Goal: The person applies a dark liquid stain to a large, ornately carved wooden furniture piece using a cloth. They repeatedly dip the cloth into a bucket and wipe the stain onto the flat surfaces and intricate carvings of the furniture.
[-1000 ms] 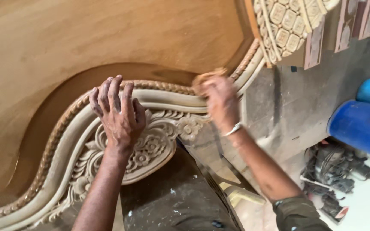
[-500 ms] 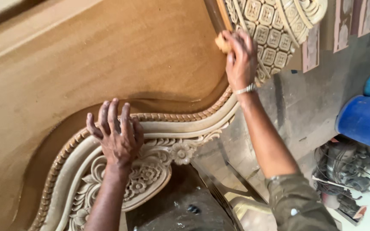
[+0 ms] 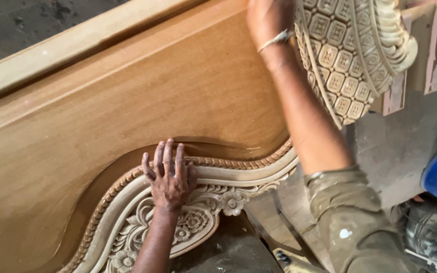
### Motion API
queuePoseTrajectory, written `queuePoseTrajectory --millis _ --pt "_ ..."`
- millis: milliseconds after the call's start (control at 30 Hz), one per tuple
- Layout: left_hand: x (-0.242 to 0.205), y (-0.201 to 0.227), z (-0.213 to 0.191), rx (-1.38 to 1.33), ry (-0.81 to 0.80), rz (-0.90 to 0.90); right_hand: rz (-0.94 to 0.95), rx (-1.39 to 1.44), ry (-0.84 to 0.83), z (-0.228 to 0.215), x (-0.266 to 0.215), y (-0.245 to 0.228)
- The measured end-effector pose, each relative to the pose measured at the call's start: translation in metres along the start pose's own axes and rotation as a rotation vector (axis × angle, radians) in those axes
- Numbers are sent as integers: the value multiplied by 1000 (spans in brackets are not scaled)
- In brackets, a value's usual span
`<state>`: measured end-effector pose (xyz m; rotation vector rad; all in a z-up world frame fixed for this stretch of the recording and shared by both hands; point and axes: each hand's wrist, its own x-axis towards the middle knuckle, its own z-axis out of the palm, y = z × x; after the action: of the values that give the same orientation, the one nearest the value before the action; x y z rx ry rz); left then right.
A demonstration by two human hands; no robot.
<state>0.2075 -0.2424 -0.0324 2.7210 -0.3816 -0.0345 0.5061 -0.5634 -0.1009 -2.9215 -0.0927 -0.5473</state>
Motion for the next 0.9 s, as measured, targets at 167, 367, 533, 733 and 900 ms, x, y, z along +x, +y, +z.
queuePoseTrajectory --millis 167,367,533,733,900 --pt "-1 -4 4 9 -18 2 73 320 -329 -20 -24 -226" --pt "-4 -6 5 13 -38 -13 -464 524 -9 -21 -20 -269" --pt "4 -4 -3 -48 -17 -20 -159 290 -123 -43 7 -90" --pt "4 -4 -3 -65 -11 -25 -48 230 50 -20 26 -45" --pt "-5 -10 5 -71 -62 -9 -221 302 -5 1 -16 -268"
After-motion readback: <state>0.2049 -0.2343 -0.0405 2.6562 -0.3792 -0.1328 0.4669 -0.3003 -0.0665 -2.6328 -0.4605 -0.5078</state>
